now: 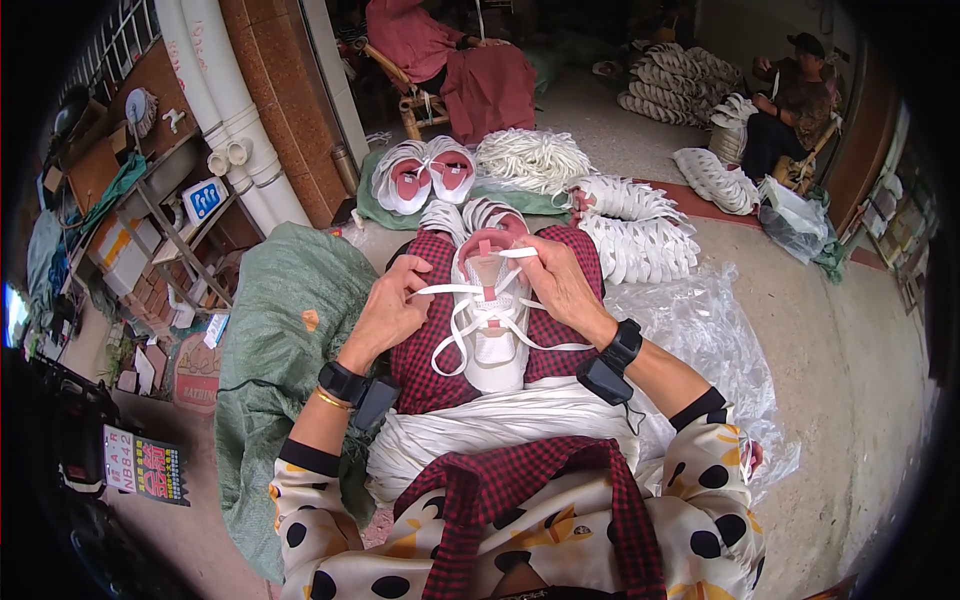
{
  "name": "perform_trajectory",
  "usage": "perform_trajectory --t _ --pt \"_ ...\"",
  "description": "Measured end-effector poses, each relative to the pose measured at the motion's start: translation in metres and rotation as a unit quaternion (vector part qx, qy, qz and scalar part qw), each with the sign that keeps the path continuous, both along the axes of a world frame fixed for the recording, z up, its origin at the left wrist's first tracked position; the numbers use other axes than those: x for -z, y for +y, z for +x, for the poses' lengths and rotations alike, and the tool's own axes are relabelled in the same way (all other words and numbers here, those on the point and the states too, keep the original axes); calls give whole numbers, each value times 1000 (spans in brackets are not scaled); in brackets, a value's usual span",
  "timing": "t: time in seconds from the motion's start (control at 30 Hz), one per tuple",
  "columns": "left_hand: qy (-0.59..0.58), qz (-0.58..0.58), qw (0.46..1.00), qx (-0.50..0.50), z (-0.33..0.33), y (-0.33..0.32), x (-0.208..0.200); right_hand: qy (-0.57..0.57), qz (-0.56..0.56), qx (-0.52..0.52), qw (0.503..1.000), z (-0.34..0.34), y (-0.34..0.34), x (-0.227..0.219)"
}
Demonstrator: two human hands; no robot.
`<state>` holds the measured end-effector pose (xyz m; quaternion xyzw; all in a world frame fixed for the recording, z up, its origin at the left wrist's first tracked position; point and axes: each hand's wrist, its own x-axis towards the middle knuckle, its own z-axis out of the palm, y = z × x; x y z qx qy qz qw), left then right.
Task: Lacing laces into a pair of white and pink athletic shoes.
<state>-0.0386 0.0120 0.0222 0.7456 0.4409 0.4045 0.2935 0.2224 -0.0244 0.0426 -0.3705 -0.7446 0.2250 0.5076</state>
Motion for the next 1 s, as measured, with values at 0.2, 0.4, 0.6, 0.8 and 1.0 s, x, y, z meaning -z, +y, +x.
perform_trajectory --t 0.2,0.4,0.6,0.8,1.0 --pt "150 50 987 16 33 2 -9 31 83 -11 996 -5 20 21" --pt "194 122 973 -4 -11 1 -16 138 -262 -143 944 16 31 17" --pt "362 194 876 -254 -160 14 14 245 -264 -218 907 22 46 27" --pt "409 233 821 -324 -213 29 12 252 -274 -214 903 21 42 26" --pt "443 261 788 -339 -212 56 10 205 -258 -197 923 15 38 24"
